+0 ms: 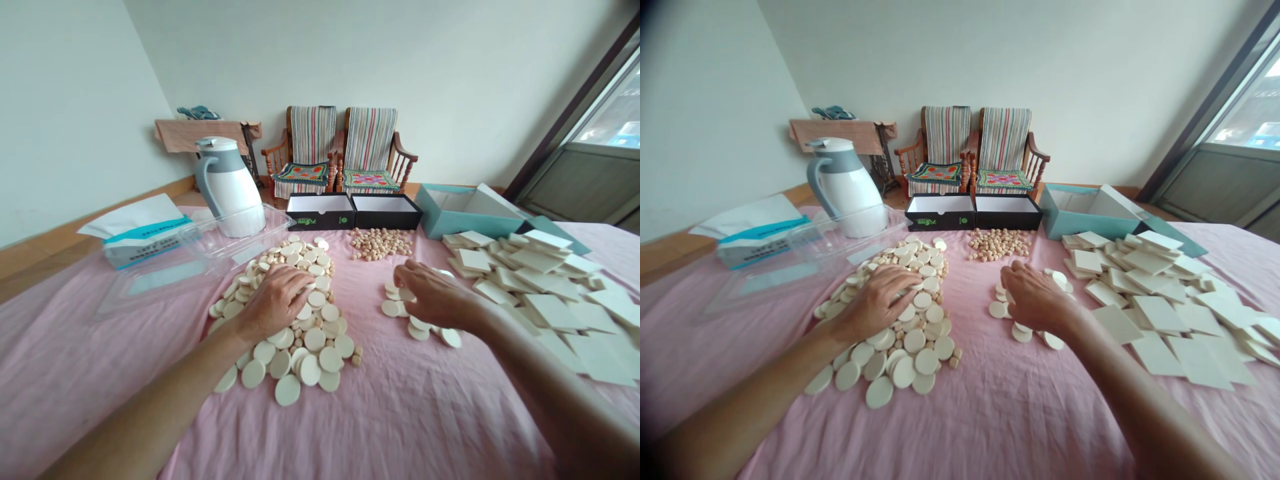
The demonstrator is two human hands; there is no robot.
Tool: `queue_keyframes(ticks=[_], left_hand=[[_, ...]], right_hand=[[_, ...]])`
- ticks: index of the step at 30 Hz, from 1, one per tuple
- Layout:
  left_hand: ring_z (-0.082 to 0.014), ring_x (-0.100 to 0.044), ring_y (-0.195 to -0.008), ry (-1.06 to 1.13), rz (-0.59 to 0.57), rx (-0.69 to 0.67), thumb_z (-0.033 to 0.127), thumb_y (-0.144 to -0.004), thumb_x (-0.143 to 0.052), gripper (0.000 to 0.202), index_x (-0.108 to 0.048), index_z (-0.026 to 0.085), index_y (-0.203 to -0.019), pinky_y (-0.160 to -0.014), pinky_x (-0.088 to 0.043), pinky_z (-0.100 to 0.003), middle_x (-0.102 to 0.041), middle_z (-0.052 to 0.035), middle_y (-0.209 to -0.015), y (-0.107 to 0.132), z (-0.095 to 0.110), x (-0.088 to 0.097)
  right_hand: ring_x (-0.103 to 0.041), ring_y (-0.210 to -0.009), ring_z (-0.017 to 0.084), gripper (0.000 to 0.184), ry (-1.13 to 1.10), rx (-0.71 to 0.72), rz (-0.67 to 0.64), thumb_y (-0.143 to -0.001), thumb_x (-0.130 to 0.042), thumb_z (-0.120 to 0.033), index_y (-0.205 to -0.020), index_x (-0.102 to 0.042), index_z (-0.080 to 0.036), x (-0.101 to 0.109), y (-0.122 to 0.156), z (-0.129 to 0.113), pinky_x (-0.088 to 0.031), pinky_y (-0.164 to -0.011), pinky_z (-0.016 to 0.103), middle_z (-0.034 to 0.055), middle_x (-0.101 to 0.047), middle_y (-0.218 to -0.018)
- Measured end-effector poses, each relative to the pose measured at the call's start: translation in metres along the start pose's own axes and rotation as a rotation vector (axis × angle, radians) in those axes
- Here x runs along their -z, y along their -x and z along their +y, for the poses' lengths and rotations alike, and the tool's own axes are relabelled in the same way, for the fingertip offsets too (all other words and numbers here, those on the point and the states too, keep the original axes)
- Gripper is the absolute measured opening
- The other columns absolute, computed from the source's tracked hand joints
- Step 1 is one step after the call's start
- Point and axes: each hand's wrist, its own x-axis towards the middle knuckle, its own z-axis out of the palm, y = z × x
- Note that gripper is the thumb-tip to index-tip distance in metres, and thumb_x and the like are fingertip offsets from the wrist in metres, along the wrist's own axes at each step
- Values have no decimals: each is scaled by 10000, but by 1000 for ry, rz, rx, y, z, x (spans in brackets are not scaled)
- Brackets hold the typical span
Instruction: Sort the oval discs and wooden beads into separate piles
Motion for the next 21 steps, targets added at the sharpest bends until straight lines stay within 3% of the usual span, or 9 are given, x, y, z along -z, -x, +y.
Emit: queue_keyframes(ticks=[2,4,9,13,17,21], left_hand=[[-205,-598,-982,3,-4,2,195,-896,-500,162,-613,194,-1013,-939,-412,-409,-679,-52,-998,0,0,0],[-203,-597,-980,5,-1,6,194,-895,-504,160,-613,192,-1011,-936,-413,-407,-679,-51,-1000,0,0,1],[-198,-597,-972,2,12,6,189,-893,-506,153,-611,186,-1004,-938,-412,-402,-679,-46,-1003,-1,1,1],[-199,-596,-990,-1,5,8,184,-888,-509,161,-612,190,-1012,-944,-412,-398,-678,-45,-1012,0,0,0],[-201,-595,-994,-6,4,7,188,-890,-507,164,-613,190,-1015,-946,-411,-401,-679,-49,-1004,-1,0,0],[-192,-598,-981,-8,11,0,191,-891,-508,152,-612,184,-1001,-938,-417,-388,-680,-48,-998,-1,2,2]], right_hand=[[-528,-894,238,195,61,-55,33,-709,-521,-86,-893,-559,-138,1,0,3,-372,-690,307,127,-543,-955],[-535,-894,224,188,-9,-16,41,-722,-526,-91,-896,-571,-144,0,2,-6,-378,-706,302,120,-558,-967],[-563,-758,143,179,-365,265,-212,-739,-561,-147,-913,-583,-180,-5,14,-51,-383,-657,242,38,-621,-875],[-572,-732,143,143,-343,225,-208,-759,-538,-157,-889,-592,-179,-14,19,-74,-340,-591,234,51,-641,-866],[-580,-702,140,137,-336,217,-222,-761,-529,-166,-876,-598,-190,-19,18,-76,-303,-552,229,43,-654,-828],[-574,-681,141,213,-247,168,-149,-742,-484,-108,-903,-602,-181,-18,-1,-57,-285,-550,235,45,-649,-779]])
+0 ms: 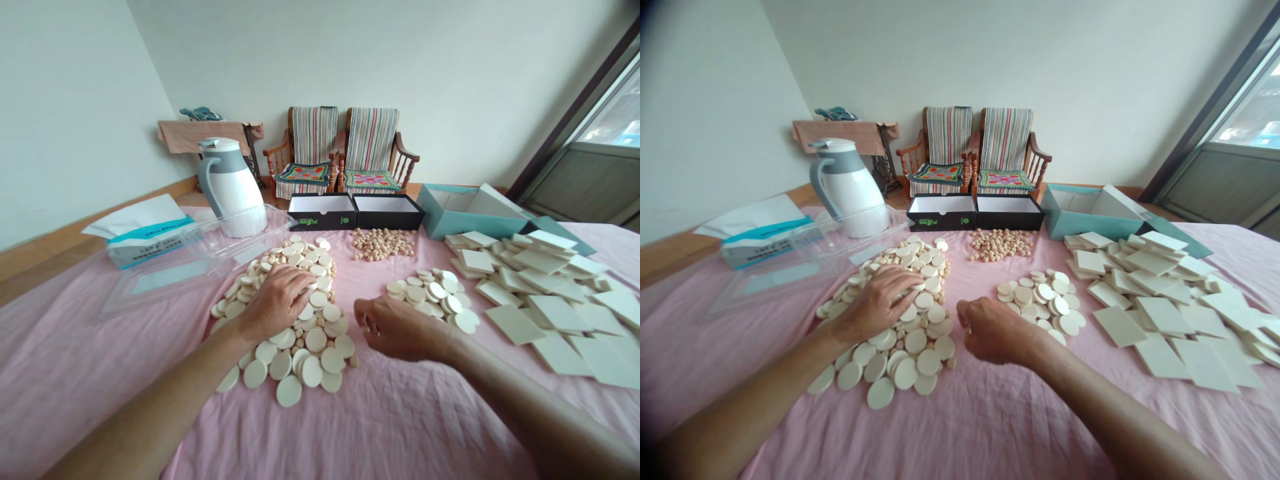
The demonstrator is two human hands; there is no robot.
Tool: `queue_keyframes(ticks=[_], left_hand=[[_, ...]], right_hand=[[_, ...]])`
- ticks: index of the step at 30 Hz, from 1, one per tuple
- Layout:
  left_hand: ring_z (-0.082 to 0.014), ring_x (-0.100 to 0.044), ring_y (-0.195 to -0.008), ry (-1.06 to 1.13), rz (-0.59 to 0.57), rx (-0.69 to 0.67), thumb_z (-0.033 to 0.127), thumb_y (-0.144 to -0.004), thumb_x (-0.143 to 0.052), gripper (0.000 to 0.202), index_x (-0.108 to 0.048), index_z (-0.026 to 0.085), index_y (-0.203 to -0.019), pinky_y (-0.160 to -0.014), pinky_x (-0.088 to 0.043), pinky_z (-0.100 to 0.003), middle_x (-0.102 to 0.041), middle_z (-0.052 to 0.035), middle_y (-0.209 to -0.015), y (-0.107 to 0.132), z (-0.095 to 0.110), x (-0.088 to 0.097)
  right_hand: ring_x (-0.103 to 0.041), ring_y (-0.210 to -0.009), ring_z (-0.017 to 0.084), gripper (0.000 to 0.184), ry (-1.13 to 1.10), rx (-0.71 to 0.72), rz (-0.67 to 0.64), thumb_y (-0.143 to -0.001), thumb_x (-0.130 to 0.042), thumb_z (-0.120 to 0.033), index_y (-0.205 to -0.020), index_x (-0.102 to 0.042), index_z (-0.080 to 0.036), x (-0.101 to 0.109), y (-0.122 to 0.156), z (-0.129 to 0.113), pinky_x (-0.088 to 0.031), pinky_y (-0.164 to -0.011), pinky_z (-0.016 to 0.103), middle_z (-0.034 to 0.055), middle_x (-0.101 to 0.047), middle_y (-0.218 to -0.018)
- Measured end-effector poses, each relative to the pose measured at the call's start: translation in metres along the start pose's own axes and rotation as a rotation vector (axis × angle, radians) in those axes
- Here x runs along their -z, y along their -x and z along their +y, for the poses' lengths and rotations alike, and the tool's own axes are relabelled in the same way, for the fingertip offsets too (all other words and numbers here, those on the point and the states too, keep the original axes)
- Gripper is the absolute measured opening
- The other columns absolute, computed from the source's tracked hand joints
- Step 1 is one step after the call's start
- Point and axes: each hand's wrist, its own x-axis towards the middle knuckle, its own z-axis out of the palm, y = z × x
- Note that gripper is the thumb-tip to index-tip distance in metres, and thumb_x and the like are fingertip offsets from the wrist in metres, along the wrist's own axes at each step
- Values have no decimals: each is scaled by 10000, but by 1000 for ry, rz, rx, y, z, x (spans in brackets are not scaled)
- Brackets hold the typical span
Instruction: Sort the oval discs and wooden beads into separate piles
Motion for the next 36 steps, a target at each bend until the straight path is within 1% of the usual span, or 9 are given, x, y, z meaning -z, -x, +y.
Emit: queue_keyframes(ticks=[7,11,15,18,23,28,31,34,36], left_hand=[[-195,-598,-975,6,-11,7,201,-897,-502,159,-608,188,-1015,-945,-413,-400,-677,-52,-1004,1,-1,0],[-202,-594,-985,-2,-4,8,198,-887,-512,172,-611,186,-1027,-944,-416,-410,-678,-59,-1007,2,0,2],[-200,-594,-976,2,-8,10,212,-894,-507,168,-611,184,-1023,-939,-417,-412,-679,-56,-1005,1,1,3],[-198,-587,-981,7,-13,19,216,-898,-504,166,-606,183,-1024,-944,-412,-409,-676,-51,-1021,1,1,2],[-194,-598,-973,-2,5,18,212,-889,-516,163,-610,192,-1020,-954,-413,-403,-678,-51,-1009,2,0,1],[-192,-599,-966,-2,6,13,207,-891,-513,156,-611,191,-1011,-946,-416,-399,-679,-48,-999,1,1,2],[-196,-596,-967,1,-2,11,212,-898,-504,157,-608,191,-1014,-945,-412,-404,-678,-48,-1003,0,1,2],[-202,-595,-971,3,-2,10,217,-900,-501,160,-608,192,-1016,-939,-414,-407,-677,-52,-1002,1,1,3],[-202,-595,-966,10,-5,9,213,-902,-494,162,-608,189,-1015,-934,-417,-406,-677,-54,-1000,1,0,3]], right_hand=[[-531,-651,160,247,245,-358,280,-755,-453,-80,-947,-605,-112,32,-63,61,-239,-532,273,117,-647,-822],[-522,-635,157,258,252,-361,422,-810,-403,-89,-989,-588,-111,35,-62,55,-231,-529,275,108,-644,-793],[-546,-647,135,103,79,-85,157,-794,-502,-182,-786,-604,-167,22,-22,16,-270,-541,241,54,-651,-749],[-574,-667,142,155,-33,9,-39,-782,-577,-321,-827,-628,-182,9,8,-15,-278,-537,232,48,-666,-771],[-558,-599,143,185,-6,-57,-27,-786,-552,-347,-795,-613,-173,-11,23,-39,-224,-497,249,49,-649,-702],[-534,-583,121,92,8,-25,-35,-741,-508,-183,-747,-599,-169,-8,8,-19,-238,-491,236,34,-636,-681],[-556,-652,137,108,52,-101,57,-730,-524,-148,-801,-603,-161,6,-13,9,-263,-523,232,50,-657,-755],[-563,-682,154,186,95,-276,292,-774,-524,-156,-952,-577,-136,16,-33,29,-279,-543,240,75,-659,-812],[-563,-681,157,259,53,-288,416,-810,-533,-194,-1062,-534,-130,14,-39,29,-305,-562,245,72,-655,-826]])
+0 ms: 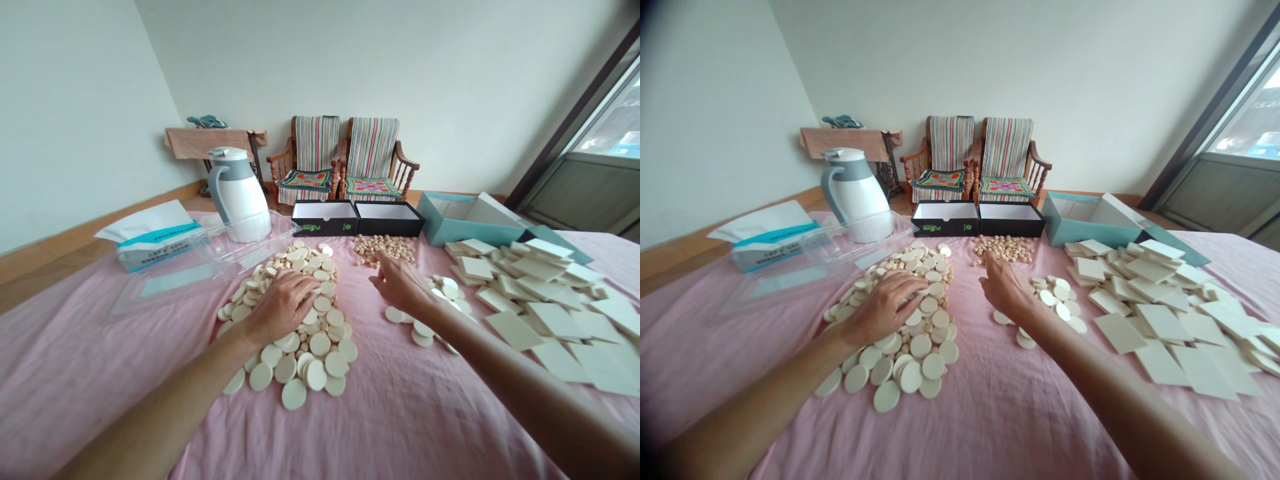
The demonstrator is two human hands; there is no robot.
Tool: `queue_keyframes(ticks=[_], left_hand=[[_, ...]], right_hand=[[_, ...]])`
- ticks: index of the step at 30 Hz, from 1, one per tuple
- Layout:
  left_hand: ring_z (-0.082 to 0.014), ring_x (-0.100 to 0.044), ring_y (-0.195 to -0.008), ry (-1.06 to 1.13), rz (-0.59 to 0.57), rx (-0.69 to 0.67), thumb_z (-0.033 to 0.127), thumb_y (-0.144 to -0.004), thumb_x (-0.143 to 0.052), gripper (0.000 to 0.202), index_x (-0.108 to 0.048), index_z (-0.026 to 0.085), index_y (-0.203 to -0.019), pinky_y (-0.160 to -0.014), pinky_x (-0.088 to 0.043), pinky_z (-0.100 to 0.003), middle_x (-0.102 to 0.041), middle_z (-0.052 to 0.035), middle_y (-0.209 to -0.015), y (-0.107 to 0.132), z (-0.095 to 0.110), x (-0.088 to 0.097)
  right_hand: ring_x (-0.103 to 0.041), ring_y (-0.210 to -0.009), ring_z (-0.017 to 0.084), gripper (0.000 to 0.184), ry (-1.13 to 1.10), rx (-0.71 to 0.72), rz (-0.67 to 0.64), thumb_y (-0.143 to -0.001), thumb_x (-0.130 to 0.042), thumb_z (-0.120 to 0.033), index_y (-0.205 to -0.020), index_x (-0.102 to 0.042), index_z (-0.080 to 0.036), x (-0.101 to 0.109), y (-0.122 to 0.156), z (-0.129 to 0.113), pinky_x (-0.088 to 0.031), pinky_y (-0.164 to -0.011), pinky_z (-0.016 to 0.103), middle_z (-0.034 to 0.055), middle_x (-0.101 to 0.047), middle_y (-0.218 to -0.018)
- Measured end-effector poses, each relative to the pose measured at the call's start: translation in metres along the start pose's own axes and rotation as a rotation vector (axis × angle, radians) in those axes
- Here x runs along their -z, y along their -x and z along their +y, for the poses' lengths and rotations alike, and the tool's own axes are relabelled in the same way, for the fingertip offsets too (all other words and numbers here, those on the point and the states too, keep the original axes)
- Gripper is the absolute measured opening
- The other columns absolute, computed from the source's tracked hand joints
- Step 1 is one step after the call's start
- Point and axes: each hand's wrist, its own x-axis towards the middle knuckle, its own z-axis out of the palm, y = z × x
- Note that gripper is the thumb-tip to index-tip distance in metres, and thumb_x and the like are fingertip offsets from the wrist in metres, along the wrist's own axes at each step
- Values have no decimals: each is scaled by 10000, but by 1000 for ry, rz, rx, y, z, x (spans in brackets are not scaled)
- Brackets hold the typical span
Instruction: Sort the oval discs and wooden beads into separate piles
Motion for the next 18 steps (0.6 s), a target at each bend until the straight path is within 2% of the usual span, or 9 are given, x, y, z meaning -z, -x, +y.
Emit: queue_keyframes(ticks=[1,4,7,10,13,18], left_hand=[[-201,-595,-964,4,-3,0,212,-904,-490,166,-608,187,-1018,-932,-418,-406,-677,-56,-1001,0,0,0],[-206,-591,-976,3,-7,3,222,-905,-489,182,-606,187,-1039,-939,-414,-419,-674,-62,-1014,1,-1,-1],[-212,-585,-992,-8,-7,7,218,-902,-490,187,-604,190,-1048,-958,-400,-430,-673,-57,-1029,1,0,-1],[-212,-583,-996,-11,-13,9,204,-900,-490,181,-601,187,-1042,-965,-396,-426,-673,-53,-1035,1,1,-1],[-211,-585,-998,-11,-13,4,208,-899,-494,176,-602,190,-1037,-963,-398,-420,-672,-53,-1037,1,1,-1],[-208,-587,-991,-9,-13,2,203,-900,-493,172,-605,185,-1030,-950,-407,-414,-674,-55,-1025,0,1,0]], right_hand=[[-564,-685,154,261,-60,39,9,-818,-544,-211,-1069,-530,-137,-3,3,-4,-328,-577,246,65,-652,-829],[-575,-759,159,160,-258,249,-79,-812,-582,-224,-961,-571,-167,-15,23,-26,-401,-663,263,57,-640,-851],[-560,-896,192,200,-338,367,-90,-793,-622,-230,-983,-580,-180,-26,43,-47,-430,-764,297,74,-623,-933],[-538,-925,204,201,-338,345,-35,-788,-599,-173,-986,-567,-171,-35,51,-57,-429,-794,310,81,-605,-948],[-527,-902,197,204,-331,334,12,-768,-562,-119,-966,-553,-166,-37,49,-54,-418,-787,302,74,-595,-924],[-527,-823,178,137,-195,273,63,-793,-502,-136,-916,-556,-163,-18,45,-24,-384,-733,283,63,-593,-872]])
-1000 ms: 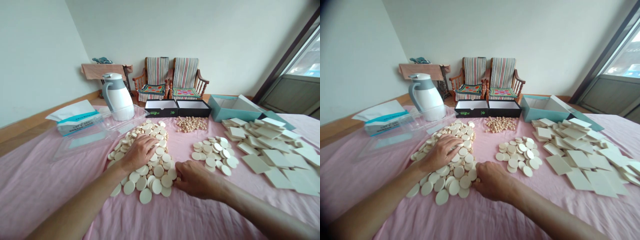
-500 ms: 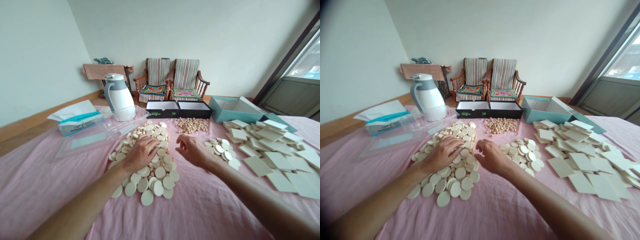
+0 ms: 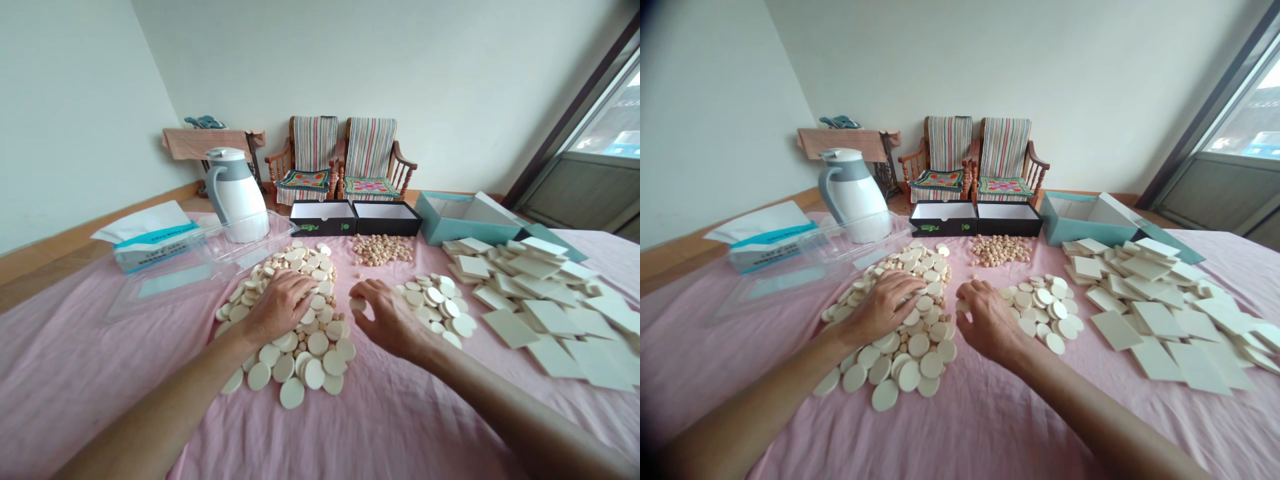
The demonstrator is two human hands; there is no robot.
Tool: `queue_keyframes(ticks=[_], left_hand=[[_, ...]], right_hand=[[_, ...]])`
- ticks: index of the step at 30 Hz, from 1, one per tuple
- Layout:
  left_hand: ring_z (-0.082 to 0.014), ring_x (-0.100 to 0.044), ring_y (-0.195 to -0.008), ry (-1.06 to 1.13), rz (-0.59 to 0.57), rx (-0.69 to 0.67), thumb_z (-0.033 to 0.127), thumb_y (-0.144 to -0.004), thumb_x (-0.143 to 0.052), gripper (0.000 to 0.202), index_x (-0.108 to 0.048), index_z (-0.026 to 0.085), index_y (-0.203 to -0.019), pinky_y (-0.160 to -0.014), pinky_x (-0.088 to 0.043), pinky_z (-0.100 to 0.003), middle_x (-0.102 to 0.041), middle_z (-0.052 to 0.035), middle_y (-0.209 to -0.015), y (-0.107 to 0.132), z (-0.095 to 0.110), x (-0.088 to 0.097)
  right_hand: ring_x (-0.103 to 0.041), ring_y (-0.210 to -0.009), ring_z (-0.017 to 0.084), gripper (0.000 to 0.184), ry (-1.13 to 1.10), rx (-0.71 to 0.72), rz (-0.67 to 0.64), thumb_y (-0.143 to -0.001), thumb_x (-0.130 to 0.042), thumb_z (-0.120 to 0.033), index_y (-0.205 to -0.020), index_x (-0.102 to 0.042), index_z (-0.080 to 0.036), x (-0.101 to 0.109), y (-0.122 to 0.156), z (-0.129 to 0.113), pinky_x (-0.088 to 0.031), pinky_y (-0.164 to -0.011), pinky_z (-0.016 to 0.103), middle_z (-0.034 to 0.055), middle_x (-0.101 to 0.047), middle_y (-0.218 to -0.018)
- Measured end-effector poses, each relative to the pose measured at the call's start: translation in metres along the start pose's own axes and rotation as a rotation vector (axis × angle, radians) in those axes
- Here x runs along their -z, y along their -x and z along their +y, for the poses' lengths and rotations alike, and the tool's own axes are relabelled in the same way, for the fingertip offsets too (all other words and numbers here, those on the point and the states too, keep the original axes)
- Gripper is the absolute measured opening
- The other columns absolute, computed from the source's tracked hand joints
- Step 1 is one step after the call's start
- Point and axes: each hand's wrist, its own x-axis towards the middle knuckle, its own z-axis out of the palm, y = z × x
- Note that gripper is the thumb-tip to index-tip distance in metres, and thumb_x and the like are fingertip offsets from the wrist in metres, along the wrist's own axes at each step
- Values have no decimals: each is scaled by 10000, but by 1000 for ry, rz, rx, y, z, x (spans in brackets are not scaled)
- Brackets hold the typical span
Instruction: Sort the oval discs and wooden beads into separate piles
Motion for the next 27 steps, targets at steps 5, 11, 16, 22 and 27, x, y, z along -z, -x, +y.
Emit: queue_keyframes(ticks=[5,11,16,22,27], left_hand=[[-205,-593,-982,-2,8,1,205,-896,-496,175,-610,185,-1027,-945,-415,-415,-677,-59,-1009,0,0,0],[-195,-599,-969,3,13,2,206,-893,-499,174,-612,190,-1025,-952,-408,-409,-676,-52,-1017,0,-2,-4],[-196,-605,-965,-2,16,-5,204,-891,-501,177,-611,196,-1030,-944,-415,-405,-676,-55,-1009,0,-3,-4],[-202,-601,-969,-14,4,-10,215,-899,-489,177,-606,188,-1028,-941,-420,-410,-677,-62,-1009,0,-2,-2],[-206,-611,-972,-16,11,-24,231,-893,-486,198,-618,190,-1036,-959,-421,-421,-682,-66,-1021,0,-6,-6]], right_hand=[[-548,-819,206,144,297,-168,-109,-779,-525,-200,-895,-602,-162,45,17,40,-347,-750,315,75,-618,-850],[-562,-905,219,238,327,-180,-148,-820,-496,-194,-1018,-622,-157,49,-1,44,-364,-774,309,101,-627,-988],[-590,-837,166,294,264,-139,-225,-831,-435,-78,-1065,-607,-126,9,-53,34,-392,-678,248,132,-609,-1041],[-621,-864,230,228,333,-180,-263,-770,-493,-24,-922,-654,-77,-9,-95,37,-430,-667,270,185,-629,-957],[-603,-1020,319,277,342,-257,-214,-803,-518,-73,-1049,-646,-61,1,-131,33,-481,-746,340,257,-574,-1127]])
